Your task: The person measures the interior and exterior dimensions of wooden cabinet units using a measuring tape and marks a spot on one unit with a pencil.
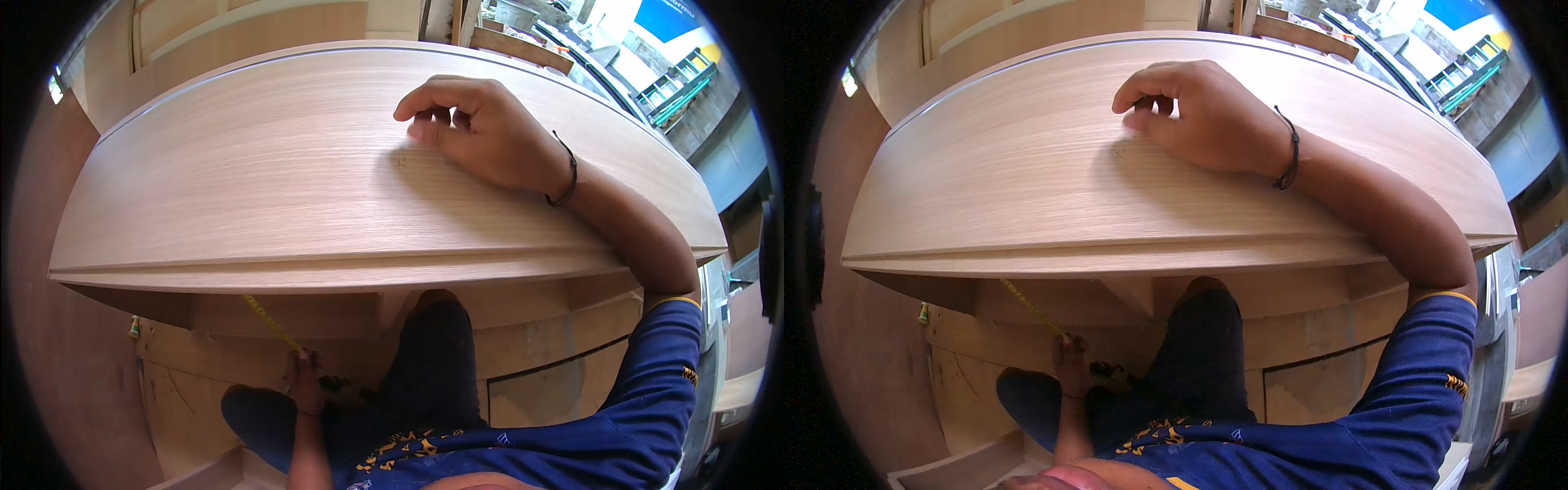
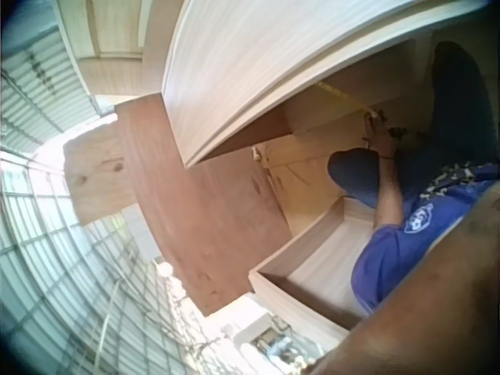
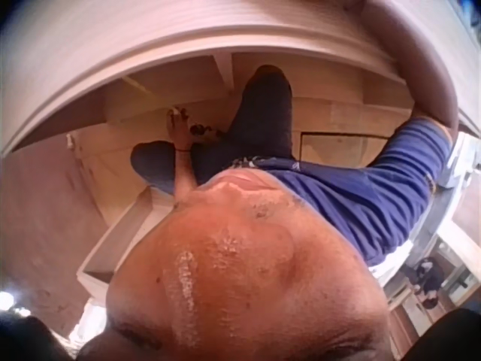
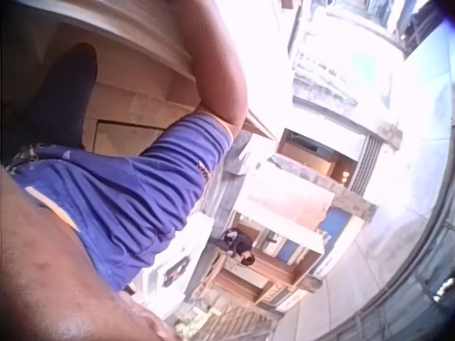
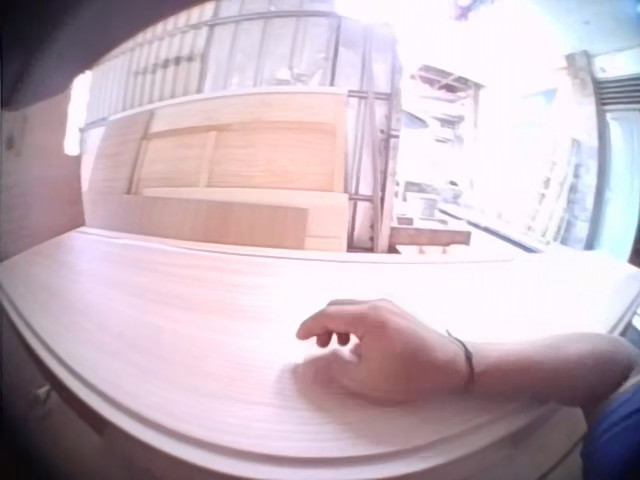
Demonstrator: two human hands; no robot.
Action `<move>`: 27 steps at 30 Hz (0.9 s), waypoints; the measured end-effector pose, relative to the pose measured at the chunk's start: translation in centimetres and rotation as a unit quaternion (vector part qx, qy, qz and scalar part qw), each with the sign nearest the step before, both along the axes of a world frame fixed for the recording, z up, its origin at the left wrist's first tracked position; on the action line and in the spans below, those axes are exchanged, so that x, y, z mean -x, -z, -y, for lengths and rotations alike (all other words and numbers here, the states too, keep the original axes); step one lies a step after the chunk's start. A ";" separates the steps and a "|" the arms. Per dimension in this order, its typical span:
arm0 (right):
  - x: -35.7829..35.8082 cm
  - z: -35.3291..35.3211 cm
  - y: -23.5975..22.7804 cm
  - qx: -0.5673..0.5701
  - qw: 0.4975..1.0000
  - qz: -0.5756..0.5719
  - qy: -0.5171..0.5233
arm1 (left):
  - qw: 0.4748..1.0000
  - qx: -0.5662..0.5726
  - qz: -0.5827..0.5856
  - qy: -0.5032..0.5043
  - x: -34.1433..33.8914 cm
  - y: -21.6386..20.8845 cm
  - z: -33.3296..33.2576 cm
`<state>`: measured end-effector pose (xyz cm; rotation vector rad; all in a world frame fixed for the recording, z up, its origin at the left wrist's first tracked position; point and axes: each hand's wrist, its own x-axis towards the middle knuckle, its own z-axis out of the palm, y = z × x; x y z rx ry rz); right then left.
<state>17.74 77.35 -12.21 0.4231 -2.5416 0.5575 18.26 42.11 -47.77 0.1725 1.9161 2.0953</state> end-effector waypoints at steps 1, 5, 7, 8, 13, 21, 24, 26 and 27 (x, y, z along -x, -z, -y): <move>-0.4 1.0 -0.3 -0.018 1.000 0.013 0.006 | 1.000 0.010 -0.011 0.011 0.1 0.2 0.2; 1.1 -1.8 -0.5 -0.051 0.986 0.075 0.140 | 0.999 0.020 0.028 0.009 -0.1 0.8 -0.2; 1.3 -1.5 -0.4 -0.045 0.983 0.100 0.148 | 0.996 0.084 0.011 0.007 0.5 1.7 0.4; 0.3 0.4 -0.8 -0.034 0.986 0.135 0.095 | 0.999 0.049 0.019 -0.011 0.8 1.9 0.6; 1.4 -1.6 -0.4 -0.048 0.986 0.081 0.138 | 0.997 -0.056 0.061 0.002 1.0 1.6 -1.7; 0.8 -0.1 -0.2 -0.039 0.991 0.088 0.092 | 0.855 0.389 -0.329 0.098 1.7 2.1 -2.2; 1.6 -2.3 -0.3 -0.043 0.987 0.052 0.148 | 0.770 0.451 -0.436 0.117 2.1 1.2 -2.8; 0.3 1.4 -1.0 -0.040 0.991 0.100 0.079 | 0.832 0.386 -0.386 0.101 2.6 2.9 -2.3; 0.7 0.8 -1.2 -0.050 0.991 0.084 0.092 | 0.937 0.239 -0.235 0.094 2.3 4.1 -2.5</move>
